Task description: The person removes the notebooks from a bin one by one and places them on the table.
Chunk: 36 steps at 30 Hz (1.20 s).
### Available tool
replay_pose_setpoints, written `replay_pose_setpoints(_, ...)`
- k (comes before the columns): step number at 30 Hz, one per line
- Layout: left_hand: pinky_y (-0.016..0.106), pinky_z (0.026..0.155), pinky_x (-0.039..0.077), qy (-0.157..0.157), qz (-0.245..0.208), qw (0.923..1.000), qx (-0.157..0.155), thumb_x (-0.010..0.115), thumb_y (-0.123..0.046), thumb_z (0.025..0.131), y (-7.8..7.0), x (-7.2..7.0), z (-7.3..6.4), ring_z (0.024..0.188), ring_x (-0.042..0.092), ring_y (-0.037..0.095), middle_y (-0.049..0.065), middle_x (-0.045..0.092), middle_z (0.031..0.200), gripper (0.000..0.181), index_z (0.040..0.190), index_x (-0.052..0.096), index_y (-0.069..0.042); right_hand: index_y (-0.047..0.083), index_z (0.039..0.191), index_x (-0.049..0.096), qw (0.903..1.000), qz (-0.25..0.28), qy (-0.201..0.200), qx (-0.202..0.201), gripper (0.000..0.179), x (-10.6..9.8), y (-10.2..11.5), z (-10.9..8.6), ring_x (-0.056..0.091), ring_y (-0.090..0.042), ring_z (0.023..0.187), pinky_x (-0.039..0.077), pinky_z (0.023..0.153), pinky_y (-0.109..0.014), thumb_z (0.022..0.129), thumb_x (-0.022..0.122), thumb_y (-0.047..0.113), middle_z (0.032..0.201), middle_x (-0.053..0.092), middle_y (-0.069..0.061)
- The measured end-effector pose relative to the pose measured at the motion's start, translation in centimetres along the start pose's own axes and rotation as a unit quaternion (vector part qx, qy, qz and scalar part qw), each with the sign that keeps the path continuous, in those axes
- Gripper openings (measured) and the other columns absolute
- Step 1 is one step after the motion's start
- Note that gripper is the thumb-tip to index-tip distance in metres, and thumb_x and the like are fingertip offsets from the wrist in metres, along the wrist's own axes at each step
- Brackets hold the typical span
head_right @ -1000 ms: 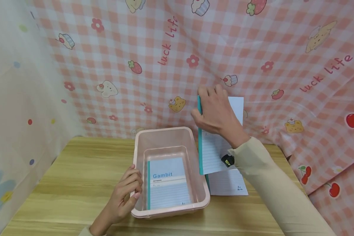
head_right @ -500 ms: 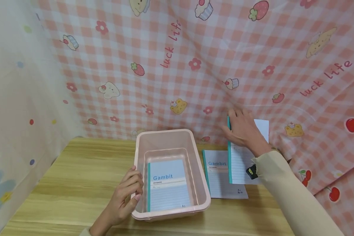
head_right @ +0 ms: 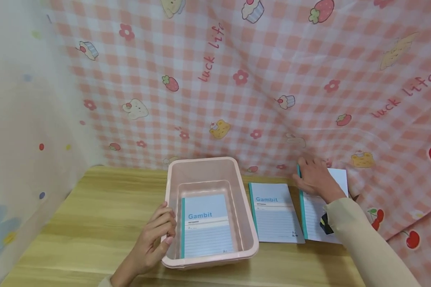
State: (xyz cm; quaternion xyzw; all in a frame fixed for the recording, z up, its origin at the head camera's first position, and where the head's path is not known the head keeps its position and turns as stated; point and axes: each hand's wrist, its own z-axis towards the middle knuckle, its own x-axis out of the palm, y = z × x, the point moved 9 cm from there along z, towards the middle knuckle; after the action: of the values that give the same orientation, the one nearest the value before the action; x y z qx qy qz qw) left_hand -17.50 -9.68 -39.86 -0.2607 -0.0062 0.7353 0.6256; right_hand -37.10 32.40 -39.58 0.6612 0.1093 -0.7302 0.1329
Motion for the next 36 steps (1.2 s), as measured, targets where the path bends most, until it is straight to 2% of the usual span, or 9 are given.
replay_pose_setpoints(3, 0.043, 0.127, 0.024, 0.003, -0.003, 1.0000, 0.003, 0.055, -0.009, 0.082, 0.1, 0.4, 0.2, 0.103, 0.054, 0.021, -0.002, 0.055, 0.083, 0.009, 0.076, 0.054, -0.015, -0.002, 0.105, 0.044, 0.9999, -0.007, 0.012, 0.004, 0.035, 1.5, -1.4, -0.4, 0.049, -0.041, 0.094, 0.039, 0.083, -0.056, 0.098, 0.047, 0.032, 0.100, 0.053, -0.023)
replay_pose_setpoints(7, 0.044, 0.126, 0.025, 0.005, -0.001, 1.0000, 0.006, 0.055, -0.009, 0.082, 0.2, 0.5, 0.3, 0.104, 0.054, 0.021, -0.002, 0.055, 0.082, 0.009, 0.075, 0.053, -0.015, -0.008, 0.120, 0.047, 0.9991, -0.005, 0.036, 0.021, 0.047, 3.8, -2.7, -0.6, 0.049, -0.052, 0.112, 0.039, 0.092, -0.069, 0.098, 0.049, 0.034, 0.116, 0.058, -0.032)
replay_pose_setpoints(12, 0.044, 0.126, 0.025, 0.007, 0.003, 1.0000, -0.001, 0.055, -0.010, 0.082, 0.3, 0.5, 0.3, 0.104, 0.054, 0.021, -0.002, 0.054, 0.082, 0.009, 0.075, 0.054, -0.016, -0.010, 0.121, 0.047, 0.9981, 0.006, 0.058, 0.022, 0.048, 6.4, -3.3, -0.5, 0.049, -0.054, 0.115, 0.039, 0.095, -0.068, 0.099, 0.052, 0.033, 0.117, 0.057, -0.036)
replay_pose_setpoints(15, 0.044, 0.127, 0.025, 0.011, 0.005, 0.9999, -0.007, 0.056, -0.010, 0.082, 0.4, 0.5, 0.2, 0.105, 0.055, 0.021, -0.003, 0.055, 0.082, 0.009, 0.076, 0.054, -0.016, -0.012, 0.127, 0.043, 0.9976, 0.016, 0.065, 0.018, 0.053, 7.5, -3.5, -0.6, 0.046, -0.057, 0.120, 0.038, 0.099, -0.069, 0.099, 0.053, 0.031, 0.126, 0.052, -0.041)
replay_pose_setpoints(19, 0.044, 0.127, 0.024, 0.014, 0.006, 0.9997, -0.018, 0.056, -0.011, 0.081, 0.5, 0.4, 0.1, 0.106, 0.055, 0.020, -0.003, 0.056, 0.083, 0.008, 0.076, 0.055, -0.017, -0.006, 0.126, 0.045, 0.9965, 0.034, 0.073, 0.021, 0.050, 8.8, -3.8, -0.9, 0.046, -0.055, 0.123, 0.040, 0.100, -0.068, 0.099, 0.055, 0.035, 0.132, 0.051, -0.039)
replay_pose_setpoints(22, 0.044, 0.127, 0.024, 0.012, 0.006, 0.9997, -0.022, 0.056, -0.011, 0.081, 0.4, 0.3, -0.1, 0.106, 0.056, 0.021, -0.003, 0.056, 0.083, 0.008, 0.076, 0.055, -0.017, 0.000, 0.122, 0.047, 0.9965, 0.041, 0.069, 0.022, 0.045, 9.4, -3.9, -1.0, 0.049, -0.053, 0.121, 0.042, 0.099, -0.067, 0.098, 0.057, 0.037, 0.130, 0.055, -0.035)
replay_pose_setpoints(28, 0.043, 0.127, 0.024, 0.007, 0.006, 0.9999, -0.014, 0.056, -0.010, 0.081, 0.2, 0.2, -0.1, 0.105, 0.055, 0.021, -0.002, 0.055, 0.083, 0.008, 0.076, 0.054, -0.016, -0.003, 0.142, 0.040, 0.9967, 0.047, 0.064, 0.020, 0.060, 10.2, -3.8, -1.0, 0.042, -0.052, 0.132, 0.037, 0.106, -0.068, 0.099, 0.057, 0.036, 0.141, 0.050, -0.034)
replay_pose_setpoints(30, 0.043, 0.127, 0.024, 0.007, 0.004, 0.9999, -0.012, 0.056, -0.010, 0.081, 0.2, 0.1, -0.1, 0.104, 0.054, 0.020, -0.002, 0.055, 0.082, 0.008, 0.076, 0.054, -0.016, -0.004, 0.144, 0.038, 0.9968, 0.044, 0.064, 0.018, 0.063, 10.4, -3.7, -1.1, 0.040, -0.052, 0.134, 0.036, 0.108, -0.068, 0.099, 0.058, 0.036, 0.143, 0.049, -0.034)
replay_pose_setpoints(36, 0.044, 0.126, 0.025, 0.005, 0.004, 1.0000, -0.007, 0.056, -0.010, 0.082, 0.2, 0.0, -0.1, 0.104, 0.054, 0.021, -0.002, 0.055, 0.083, 0.008, 0.076, 0.054, -0.015, -0.004, 0.141, 0.039, 0.9971, 0.042, 0.062, 0.013, 0.062, 10.6, -3.5, -1.0, 0.040, -0.052, 0.133, 0.037, 0.107, -0.068, 0.099, 0.058, 0.037, 0.143, 0.048, -0.034)
